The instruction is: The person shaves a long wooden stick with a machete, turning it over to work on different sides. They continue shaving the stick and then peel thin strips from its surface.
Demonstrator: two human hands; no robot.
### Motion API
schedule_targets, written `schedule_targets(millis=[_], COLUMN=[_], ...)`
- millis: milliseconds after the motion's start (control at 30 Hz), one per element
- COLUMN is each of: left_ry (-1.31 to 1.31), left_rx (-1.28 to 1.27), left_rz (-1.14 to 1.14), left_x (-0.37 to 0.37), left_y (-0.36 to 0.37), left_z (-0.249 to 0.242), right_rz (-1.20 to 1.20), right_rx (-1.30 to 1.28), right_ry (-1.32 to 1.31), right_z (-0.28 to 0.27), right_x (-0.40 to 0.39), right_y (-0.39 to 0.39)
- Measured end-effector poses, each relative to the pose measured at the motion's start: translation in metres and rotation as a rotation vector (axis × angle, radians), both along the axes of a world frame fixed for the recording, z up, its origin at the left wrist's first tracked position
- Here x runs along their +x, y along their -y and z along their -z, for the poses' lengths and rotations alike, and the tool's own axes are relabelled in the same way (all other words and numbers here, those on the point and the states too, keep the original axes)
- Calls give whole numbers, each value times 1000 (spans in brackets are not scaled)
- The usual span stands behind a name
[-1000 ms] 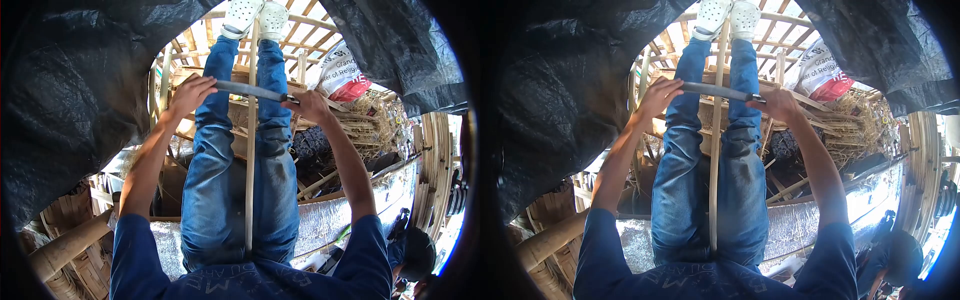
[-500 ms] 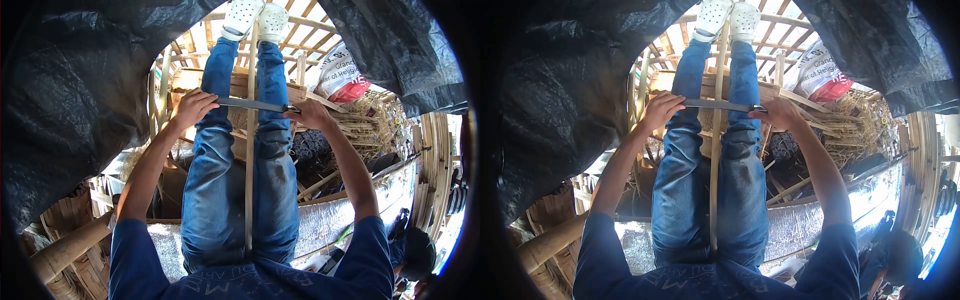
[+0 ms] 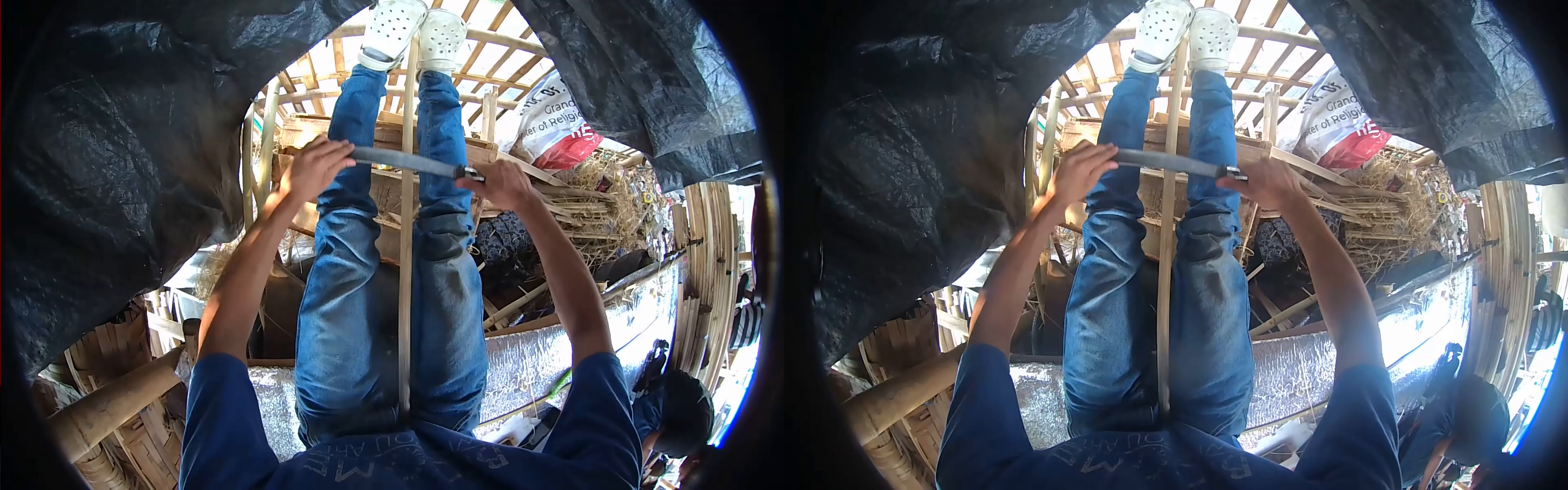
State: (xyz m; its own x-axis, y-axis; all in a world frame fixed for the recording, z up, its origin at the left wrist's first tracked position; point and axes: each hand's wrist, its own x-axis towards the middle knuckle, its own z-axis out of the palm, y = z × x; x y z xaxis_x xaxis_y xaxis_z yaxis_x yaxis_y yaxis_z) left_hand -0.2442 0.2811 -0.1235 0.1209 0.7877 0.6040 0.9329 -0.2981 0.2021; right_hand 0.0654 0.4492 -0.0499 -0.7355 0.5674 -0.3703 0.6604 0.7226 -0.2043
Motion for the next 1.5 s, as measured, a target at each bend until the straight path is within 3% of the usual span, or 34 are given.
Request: schedule_targets(millis=[100, 133, 233, 500, 533, 700, 967, 1033, 1133, 1233, 1300, 1367, 1400, 1500], left_ry=[35, -107, 95, 175, 150, 155, 128, 113, 86, 157, 131, -129, -99, -221], left_rx=[-105, -31, -154, -80, -72, -149, -37, -53, -103, -169, -135, -61, -123, -315], left_rz=[19, 69, 69, 105, 96, 80, 18, 34, 48, 27, 5, -16, -22, 15], left_x=[-1, 0, 18, 4, 7, 26, -14, -8, 10, 19, 19, 11, 11, 10], left_y=[6, 13, 44, 23, 27, 56, -13, -3, 32, 49, 43, 31, 25, 4], left_z=[-7, -6, -2, 6, 3, 6, 7, 1, 4, 5, -6, -24, -33, -52], right_rz=[-57, -89, -146, -149, -87, -126, -54, -73, -19, -57, -80, -82, -95, -84], right_rx=[73, 59, 64, 106, 71, 112, 96, 123, -151, -30, -84, -165, -165, 0], right_ry=[59, 37, -29, -131, 44, 62, -71, -40, -7, 58, 15, -224, -328, -287], right_z=[-9, -4, 9, 26, -5, 9, 5, 11, 19, 12, 13, 6, 7, 5], right_x=[-1, 6, 23, 13, 7, 27, -13, -6, 13, 15, 19, 24, 28, 32], right_y=[-2, 0, 18, 1, 15, 29, -13, -13, 9, 20, 12, 16, 19, 32])
